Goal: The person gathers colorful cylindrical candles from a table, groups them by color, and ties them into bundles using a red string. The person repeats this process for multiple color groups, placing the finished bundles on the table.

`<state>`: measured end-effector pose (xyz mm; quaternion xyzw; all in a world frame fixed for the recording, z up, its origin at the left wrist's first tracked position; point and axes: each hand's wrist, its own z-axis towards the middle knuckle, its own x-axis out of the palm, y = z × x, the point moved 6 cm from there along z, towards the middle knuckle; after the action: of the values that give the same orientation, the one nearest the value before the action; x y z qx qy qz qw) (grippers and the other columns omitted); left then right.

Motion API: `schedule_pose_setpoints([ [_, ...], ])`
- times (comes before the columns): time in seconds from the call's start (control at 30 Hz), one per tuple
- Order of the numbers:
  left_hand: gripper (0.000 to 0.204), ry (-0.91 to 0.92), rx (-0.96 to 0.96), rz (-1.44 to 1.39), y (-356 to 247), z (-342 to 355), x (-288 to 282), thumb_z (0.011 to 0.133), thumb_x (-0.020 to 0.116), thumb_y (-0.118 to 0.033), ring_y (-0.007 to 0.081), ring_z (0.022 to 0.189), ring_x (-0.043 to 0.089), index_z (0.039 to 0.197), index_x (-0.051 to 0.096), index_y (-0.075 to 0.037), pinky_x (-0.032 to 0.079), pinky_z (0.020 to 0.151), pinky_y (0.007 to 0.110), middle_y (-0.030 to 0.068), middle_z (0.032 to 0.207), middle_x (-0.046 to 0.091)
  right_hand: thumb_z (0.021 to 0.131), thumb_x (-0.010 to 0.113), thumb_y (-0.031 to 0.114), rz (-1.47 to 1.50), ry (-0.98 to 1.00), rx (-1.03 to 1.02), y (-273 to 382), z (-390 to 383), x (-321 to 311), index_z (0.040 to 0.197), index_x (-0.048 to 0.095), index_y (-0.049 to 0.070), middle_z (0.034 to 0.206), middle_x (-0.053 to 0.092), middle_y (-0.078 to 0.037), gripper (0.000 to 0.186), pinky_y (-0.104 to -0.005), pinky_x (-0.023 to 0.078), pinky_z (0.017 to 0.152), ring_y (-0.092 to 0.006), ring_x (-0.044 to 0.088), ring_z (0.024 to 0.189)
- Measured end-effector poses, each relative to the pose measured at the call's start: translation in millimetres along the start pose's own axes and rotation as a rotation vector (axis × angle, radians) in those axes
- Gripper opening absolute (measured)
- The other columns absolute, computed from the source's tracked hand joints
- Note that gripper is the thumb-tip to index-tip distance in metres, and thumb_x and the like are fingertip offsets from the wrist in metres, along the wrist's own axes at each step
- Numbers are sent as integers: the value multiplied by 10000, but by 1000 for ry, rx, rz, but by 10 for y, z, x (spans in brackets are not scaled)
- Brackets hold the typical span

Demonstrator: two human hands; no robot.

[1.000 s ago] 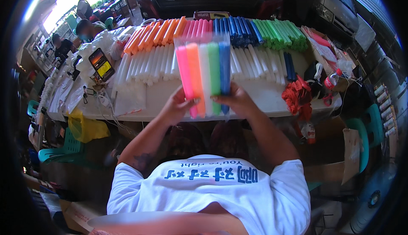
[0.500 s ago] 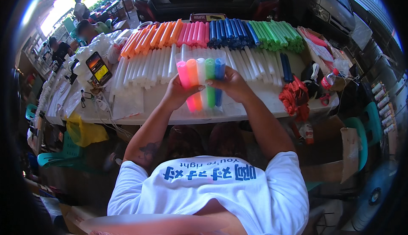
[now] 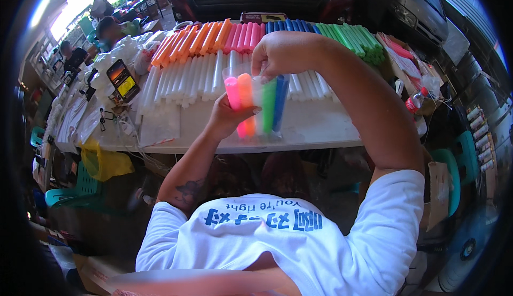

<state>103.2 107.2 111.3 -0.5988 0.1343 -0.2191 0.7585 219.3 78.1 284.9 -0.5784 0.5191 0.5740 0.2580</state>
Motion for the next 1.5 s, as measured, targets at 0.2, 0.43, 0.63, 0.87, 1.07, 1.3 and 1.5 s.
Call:
schedule_pose_setpoints([
  [0.2, 434, 14, -1, 66, 10, 1, 12, 757, 795, -75, 89, 917, 610, 1137, 592, -27, 514, 841, 279, 12, 1023, 659, 738, 789, 174, -147, 91, 11, 45, 126, 60, 1054, 689, 46, 1090, 654, -121, 356, -335, 499, 851, -245, 624, 989],
  [0.43, 426, -13, 24, 60, 12, 7, 16, 728, 826, -140, 87, 836, 593, 1085, 619, -33, 511, 780, 258, 9, 959, 652, 738, 794, 218, -229, 177, 20, -13, 199, 88, 1038, 686, 35, 1113, 649, -129, 368, -348, 492, 883, -275, 613, 1044],
  [0.63, 425, -31, 37, 64, -8, -15, 13, 727, 828, -149, 83, 833, 584, 1080, 620, -35, 506, 779, 252, 7, 951, 647, 774, 757, 288, -179, 159, 93, -45, 226, 83, 1004, 697, 28, 1078, 658, -125, 352, -348, 495, 836, -270, 623, 988],
  [0.87, 421, -44, 37, 129, 24, 4, -17, 734, 820, -143, 87, 834, 582, 1086, 617, -33, 505, 785, 258, 10, 953, 646, 777, 757, 349, -238, 149, 61, -139, 213, 65, 953, 716, 21, 1076, 665, -113, 374, -342, 489, 866, -254, 621, 1018],
  [1.07, 409, -18, 10, 39, 21, -4, 38, 744, 810, -131, 87, 850, 591, 1089, 615, -27, 506, 790, 258, 15, 962, 650, 770, 775, 308, -197, 272, 39, -170, 103, 17, 1052, 693, 58, 1115, 657, -113, 386, -348, 479, 904, -251, 605, 1070],
  [1.3, 397, -17, 19, 95, -35, -29, 49, 747, 806, -120, 83, 857, 593, 1085, 617, -29, 506, 792, 253, 14, 967, 653, 762, 783, 280, -273, 247, 4, -93, 56, 4, 1075, 688, 70, 1076, 669, -103, 389, -350, 487, 880, -241, 619, 1034],
  [1.5, 390, -25, 23, 78, -4, -27, 31, 748, 805, -122, 80, 850, 587, 1080, 619, -33, 503, 783, 252, 6, 960, 651, 785, 764, 263, -294, 222, -59, -93, 76, 44, 1061, 700, 61, 1038, 677, -106, 348, -347, 501, 830, -225, 640, 964],
])
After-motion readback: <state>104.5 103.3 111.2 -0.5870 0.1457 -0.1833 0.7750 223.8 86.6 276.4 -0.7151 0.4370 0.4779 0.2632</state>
